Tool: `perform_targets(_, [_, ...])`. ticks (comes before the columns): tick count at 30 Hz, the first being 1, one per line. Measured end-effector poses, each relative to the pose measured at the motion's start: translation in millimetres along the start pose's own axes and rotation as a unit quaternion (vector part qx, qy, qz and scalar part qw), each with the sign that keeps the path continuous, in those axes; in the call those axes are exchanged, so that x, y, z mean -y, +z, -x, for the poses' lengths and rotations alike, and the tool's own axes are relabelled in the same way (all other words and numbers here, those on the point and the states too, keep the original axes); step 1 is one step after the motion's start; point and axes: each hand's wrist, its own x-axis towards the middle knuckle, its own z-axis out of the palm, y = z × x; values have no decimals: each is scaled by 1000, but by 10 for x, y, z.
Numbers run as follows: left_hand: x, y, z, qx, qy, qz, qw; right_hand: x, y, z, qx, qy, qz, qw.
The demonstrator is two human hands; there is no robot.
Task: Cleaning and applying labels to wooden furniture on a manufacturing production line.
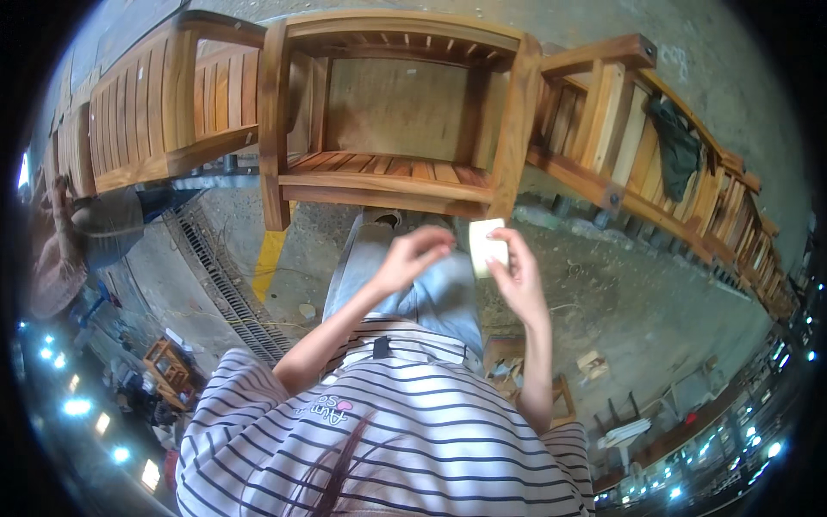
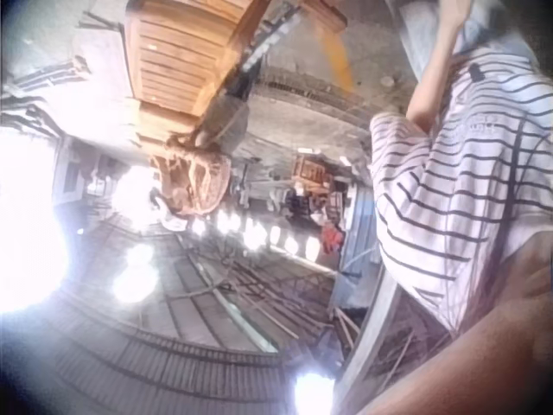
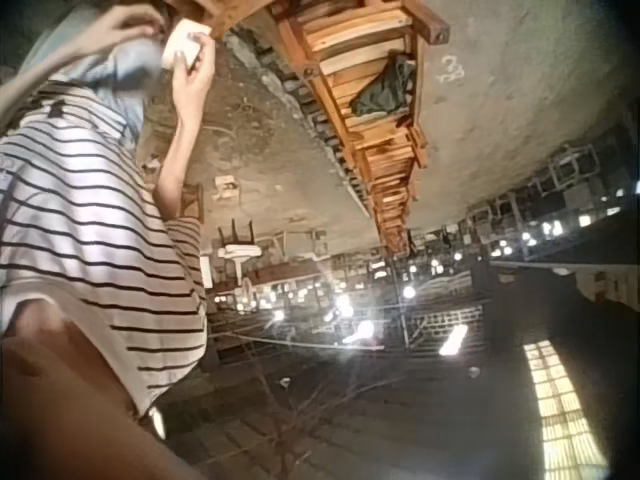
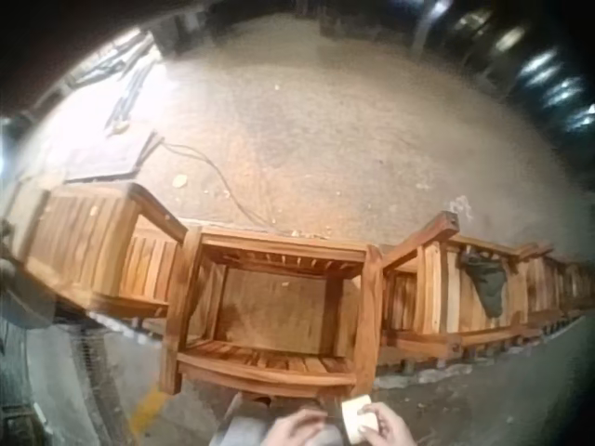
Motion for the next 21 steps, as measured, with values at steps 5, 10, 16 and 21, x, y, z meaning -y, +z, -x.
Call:
perform_targets(5, [-730, -789, 484, -135, 73, 25, 988, 262, 914, -217, 102, -17, -24, 994])
perform_targets(10, [-633, -1104, 781, -173, 100, -31, 979, 355, 1505, -412, 146, -52, -20, 988])
perform_targets(16, [-382, -1345, 1016, -251, 60, 11, 966, 567, 2008, -422, 157, -36, -9, 987])
perform_targets(21, [-249, -1522, 1223, -279, 64, 33, 958, 411, 2312, -470, 190, -17, 14, 982])
